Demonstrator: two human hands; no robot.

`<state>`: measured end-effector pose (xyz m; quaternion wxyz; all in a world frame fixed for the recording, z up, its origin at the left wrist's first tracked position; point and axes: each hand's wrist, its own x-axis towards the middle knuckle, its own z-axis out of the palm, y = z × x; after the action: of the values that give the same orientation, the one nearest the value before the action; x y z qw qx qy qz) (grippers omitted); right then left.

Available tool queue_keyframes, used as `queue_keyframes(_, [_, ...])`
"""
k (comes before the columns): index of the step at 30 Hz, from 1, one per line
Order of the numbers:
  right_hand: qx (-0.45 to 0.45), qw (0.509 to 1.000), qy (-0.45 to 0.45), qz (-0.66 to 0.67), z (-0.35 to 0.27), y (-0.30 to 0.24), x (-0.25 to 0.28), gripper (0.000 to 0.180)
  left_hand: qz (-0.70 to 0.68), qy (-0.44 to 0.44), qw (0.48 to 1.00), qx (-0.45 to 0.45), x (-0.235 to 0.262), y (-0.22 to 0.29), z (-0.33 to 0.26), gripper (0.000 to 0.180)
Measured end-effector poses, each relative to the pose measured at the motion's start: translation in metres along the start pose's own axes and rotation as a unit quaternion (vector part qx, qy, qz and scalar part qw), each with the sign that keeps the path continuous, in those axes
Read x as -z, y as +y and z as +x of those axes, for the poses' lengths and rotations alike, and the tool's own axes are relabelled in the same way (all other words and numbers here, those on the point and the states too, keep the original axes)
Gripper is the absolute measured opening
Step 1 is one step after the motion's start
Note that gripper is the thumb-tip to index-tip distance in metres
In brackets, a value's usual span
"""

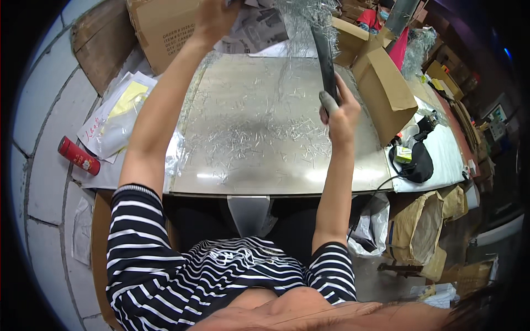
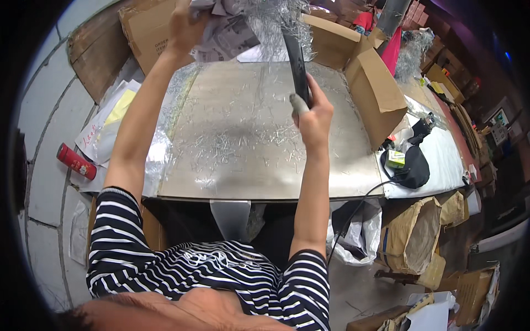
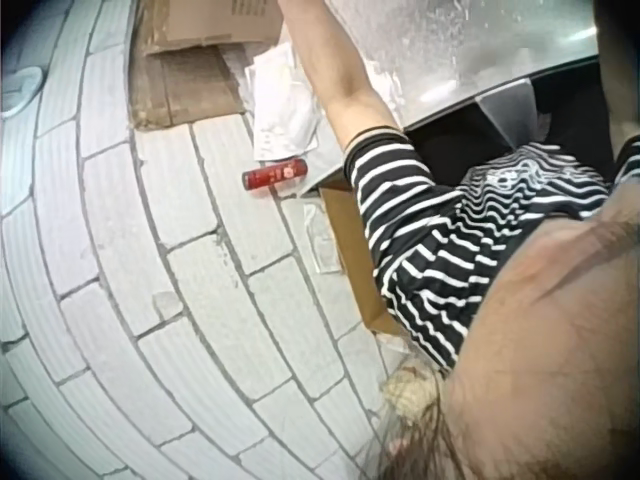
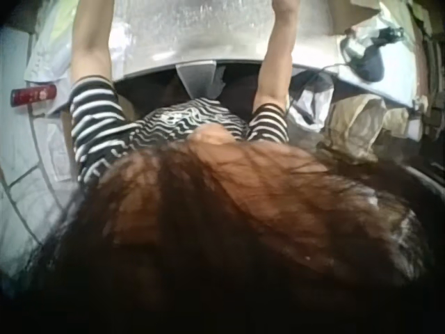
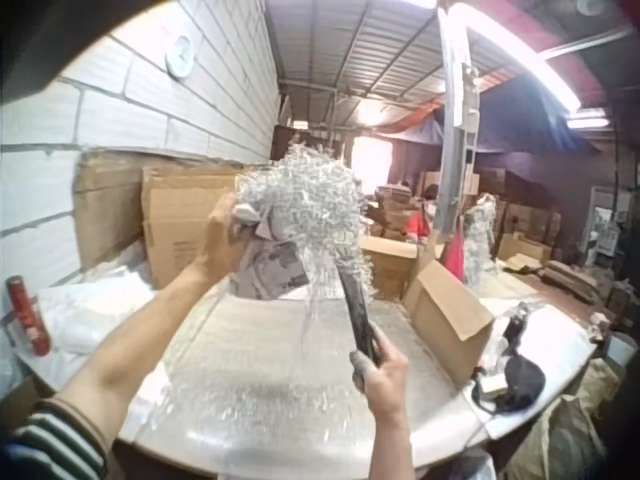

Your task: Packing small metal components into plastic bags and bubble wrap at a workstation.

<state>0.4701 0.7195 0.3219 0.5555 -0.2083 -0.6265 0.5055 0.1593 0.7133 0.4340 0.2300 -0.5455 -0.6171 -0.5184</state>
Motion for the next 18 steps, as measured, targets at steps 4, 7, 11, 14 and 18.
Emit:
queue_keyframes(4, [0.046, 0.997, 0.037, -0.05, 0.023, -0.004, 0.001, 0.044, -0.059, 0.045, 0.982, -0.176, -0.003, -0.001, 0.01, 0.037])
queue_keyframes(7, [0.005, 1.0, 0.025, -0.019, 0.038, 0.018, 0.012, 0.039, -0.013, 0.003, 0.995, -0.101, -0.016, -0.024, 0.007, 0.026])
queue_keyframes(11, [-0.065, 0.996, 0.059, 0.004, 0.037, 0.028, 0.02, 0.032, 0.035, -0.011, 0.994, -0.1, -0.035, -0.029, -0.013, 0.022])
queue_keyframes(14, [-0.089, 0.995, 0.016, 0.052, 0.03, 0.039, 0.028, 0.037, 0.06, -0.045, 0.994, -0.085, -0.043, -0.065, -0.009, 0.019])
queue_keyframes(18, [-0.058, 0.994, 0.077, -0.044, 0.025, 0.052, 0.038, 0.039, 0.071, -0.034, 0.996, -0.035, -0.057, -0.066, -0.017, 0.027])
